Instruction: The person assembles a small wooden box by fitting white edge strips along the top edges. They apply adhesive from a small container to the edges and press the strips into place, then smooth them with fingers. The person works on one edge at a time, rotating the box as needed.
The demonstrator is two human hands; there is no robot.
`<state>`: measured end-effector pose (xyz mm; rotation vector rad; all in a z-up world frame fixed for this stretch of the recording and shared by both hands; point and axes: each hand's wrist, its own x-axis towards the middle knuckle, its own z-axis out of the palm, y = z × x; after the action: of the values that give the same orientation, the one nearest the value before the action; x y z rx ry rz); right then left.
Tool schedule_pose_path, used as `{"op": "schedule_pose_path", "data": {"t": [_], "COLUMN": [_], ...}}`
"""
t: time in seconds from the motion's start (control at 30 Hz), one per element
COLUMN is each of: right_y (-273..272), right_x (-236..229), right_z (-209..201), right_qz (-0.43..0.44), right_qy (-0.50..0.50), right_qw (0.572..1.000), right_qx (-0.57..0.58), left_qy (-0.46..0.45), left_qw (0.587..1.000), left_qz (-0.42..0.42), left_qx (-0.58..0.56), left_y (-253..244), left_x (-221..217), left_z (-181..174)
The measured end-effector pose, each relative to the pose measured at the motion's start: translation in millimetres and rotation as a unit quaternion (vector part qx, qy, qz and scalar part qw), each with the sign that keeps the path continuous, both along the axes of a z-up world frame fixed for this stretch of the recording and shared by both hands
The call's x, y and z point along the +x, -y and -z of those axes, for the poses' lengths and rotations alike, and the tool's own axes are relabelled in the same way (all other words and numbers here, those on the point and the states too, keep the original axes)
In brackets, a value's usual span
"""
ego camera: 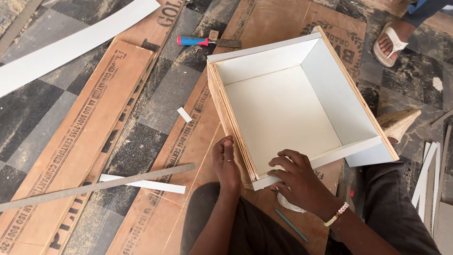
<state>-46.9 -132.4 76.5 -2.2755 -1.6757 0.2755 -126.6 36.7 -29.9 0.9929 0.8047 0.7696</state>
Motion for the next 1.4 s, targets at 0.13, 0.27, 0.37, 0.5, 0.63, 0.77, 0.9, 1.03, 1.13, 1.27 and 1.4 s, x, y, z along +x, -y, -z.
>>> {"op": "schedule_pose_path", "data": {"t": [0.13,0.27,0.37,0.5,0.63,0.77,0.9,1.03,1.13,1.27,1.4], "right_y": [-1.2,0.5,17.6,67.1,93.3,91.8,100.9,147.2,195.2,234.4,229.1], "right_x": [-1.0,-11.0,-46.5,-102.4,-153.4,-155.5,-111.2,-38.1,28.6,140.0,155.5], "right_z": [4.1,-3.6,2.5,24.9,29.0,17.3,-9.1,-19.7,3.9,49.0,79.0], "right_qz": [0.002,0.021,0.076,0.133,0.224,0.301,0.355,0.38,0.372,0.445,0.426], "right_qy": [-0.011,0.005,0.012,-0.024,-0.099,-0.171,-0.239,-0.315,-0.369,-0.152,-0.102], "right_qw": [1.0,0.999,0.993,0.981,0.947,0.892,0.82,0.742,0.71,0.847,0.872], "right_qx": [0.005,0.027,0.09,0.14,0.206,0.292,0.38,0.454,0.47,0.247,0.22], "left_qy": [0.002,0.045,0.086,0.1,0.128,0.102,0.272,0.15,0.039,-0.094,-0.004], "left_qw": [1.0,0.999,0.994,0.973,0.965,0.924,0.897,0.946,0.973,0.985,0.974], "left_qz": [0.007,0.005,-0.01,0.036,0.176,0.239,0.073,0.14,0.155,0.136,0.167], "left_qx": [-0.003,-0.026,0.066,0.204,0.145,0.28,0.341,0.25,0.169,0.044,-0.151], "left_y": [-0.8,-0.8,2.4,39.4,112.5,172.2,253.8,268.8,183.5,71.0,57.1], "left_x": [1.5,0.1,-10.7,-53.2,-87.1,-81.8,-50.7,-107.1,-132.4,-114.3,-95.3], "left_z": [-0.1,7.6,-8.6,-66.6,-41.6,62.5,15.0,67.8,3.0,-73.0,-9.1]}}
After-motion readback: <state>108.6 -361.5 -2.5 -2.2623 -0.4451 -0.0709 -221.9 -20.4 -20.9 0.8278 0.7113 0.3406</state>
